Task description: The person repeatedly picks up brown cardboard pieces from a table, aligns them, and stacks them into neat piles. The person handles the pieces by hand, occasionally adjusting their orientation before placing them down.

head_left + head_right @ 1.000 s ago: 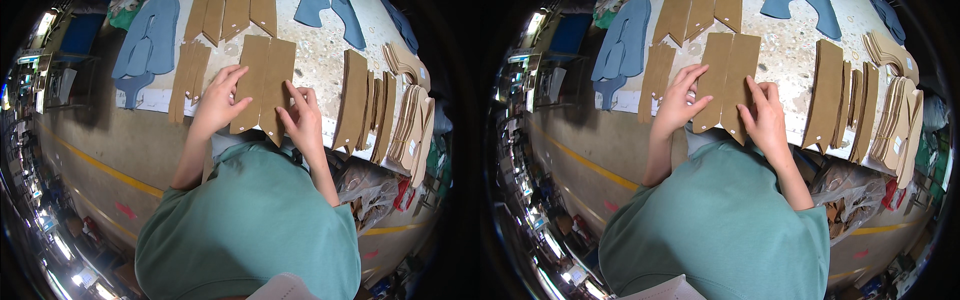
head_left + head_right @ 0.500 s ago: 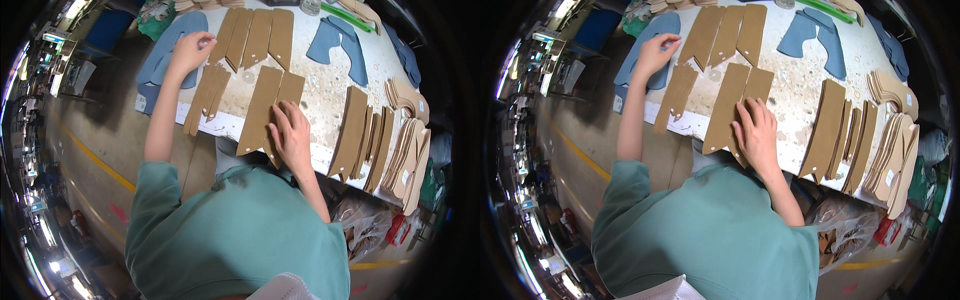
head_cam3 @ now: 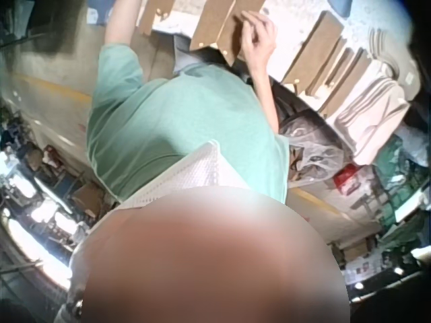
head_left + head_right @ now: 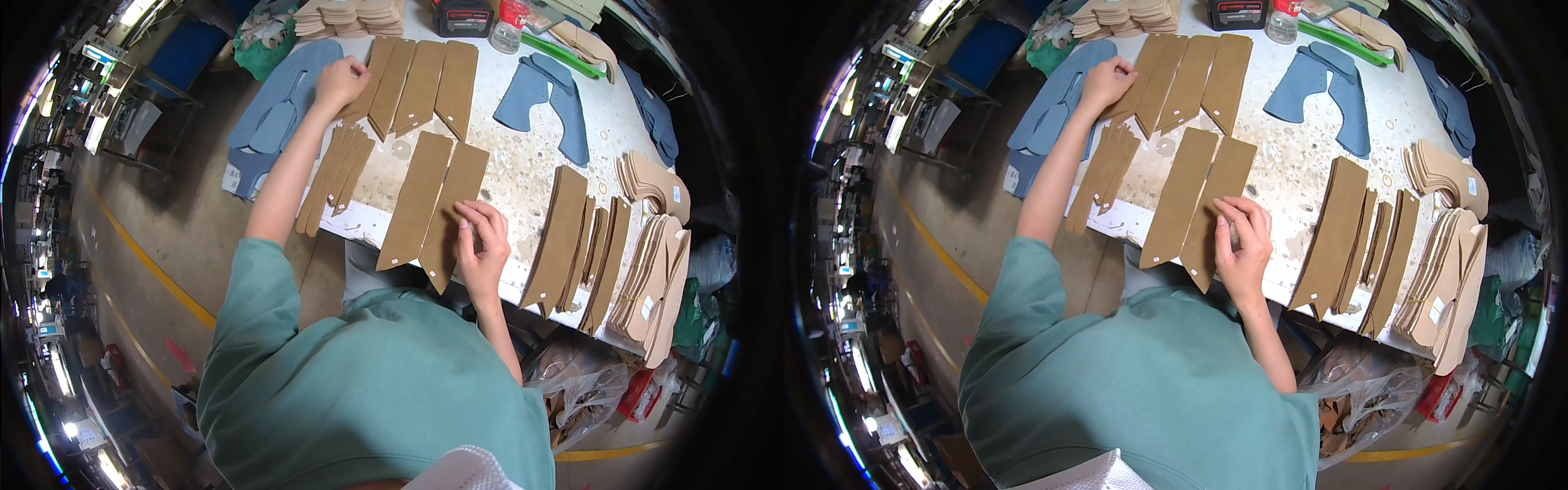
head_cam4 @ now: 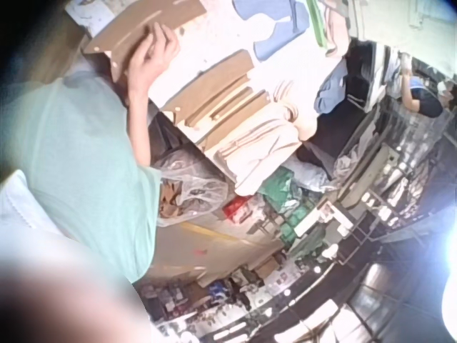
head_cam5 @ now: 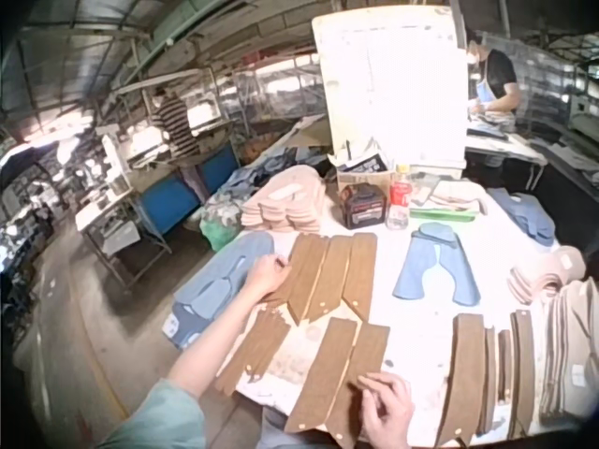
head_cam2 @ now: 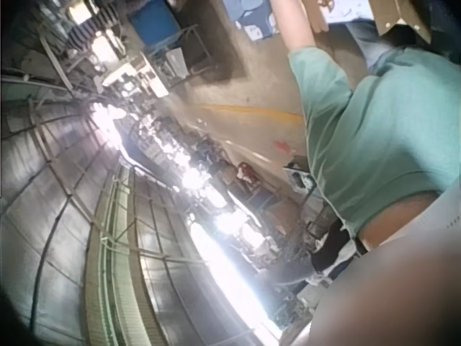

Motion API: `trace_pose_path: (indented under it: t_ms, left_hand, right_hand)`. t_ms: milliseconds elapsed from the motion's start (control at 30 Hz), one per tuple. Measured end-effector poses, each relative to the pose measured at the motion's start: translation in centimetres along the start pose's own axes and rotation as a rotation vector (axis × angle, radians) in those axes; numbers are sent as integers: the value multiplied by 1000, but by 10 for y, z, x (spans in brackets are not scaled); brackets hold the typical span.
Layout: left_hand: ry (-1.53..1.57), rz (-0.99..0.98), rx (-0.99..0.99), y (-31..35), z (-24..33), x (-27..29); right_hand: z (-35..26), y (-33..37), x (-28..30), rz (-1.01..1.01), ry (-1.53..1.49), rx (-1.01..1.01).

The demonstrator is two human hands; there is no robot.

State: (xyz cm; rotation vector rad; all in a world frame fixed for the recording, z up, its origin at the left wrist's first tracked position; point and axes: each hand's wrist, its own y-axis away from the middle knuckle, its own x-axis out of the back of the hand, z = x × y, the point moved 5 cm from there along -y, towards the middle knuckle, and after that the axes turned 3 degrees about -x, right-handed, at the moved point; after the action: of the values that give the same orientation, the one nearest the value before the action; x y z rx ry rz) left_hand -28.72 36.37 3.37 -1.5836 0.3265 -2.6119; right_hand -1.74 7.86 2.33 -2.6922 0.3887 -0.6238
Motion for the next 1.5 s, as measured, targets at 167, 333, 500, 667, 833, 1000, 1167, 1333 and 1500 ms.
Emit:
trace_pose_path:
  t_ms: [167,333,500,667,833,1000,1167,1333,1500]
  left_hand:
    - [931,-65,-213,3,45,33]
    - [1107,-335,-317,18,121,61]
    - [1171,-549,-419,80,185,58]
    - [1133,-1041,-285,157,185,28]
    - [117,-288,-418,89,125,29]
    - [74,-390,-362,96,106,11]
    - [14,-439,-505,150,122,-8]
    - [117,-371,-481,166,123,-10]
    - [168,-408,-511,158,124,-5]
  right_hand:
    - [6,5,13,62,-108,-60]
    - [24,5,22,52,-413,-267]
    - [38,4,31,62,-563,-474]
    - [43,5,34,49,-827,-570]
    - [48,10,34,-24,-664,-586]
    - [48,4,29,-34,-254,-425]
    - [43,1,31,-54,-126,-362]
    - [39,16,44,-199,-204,-433]
    - [29,29,46,-221,-184,-421]
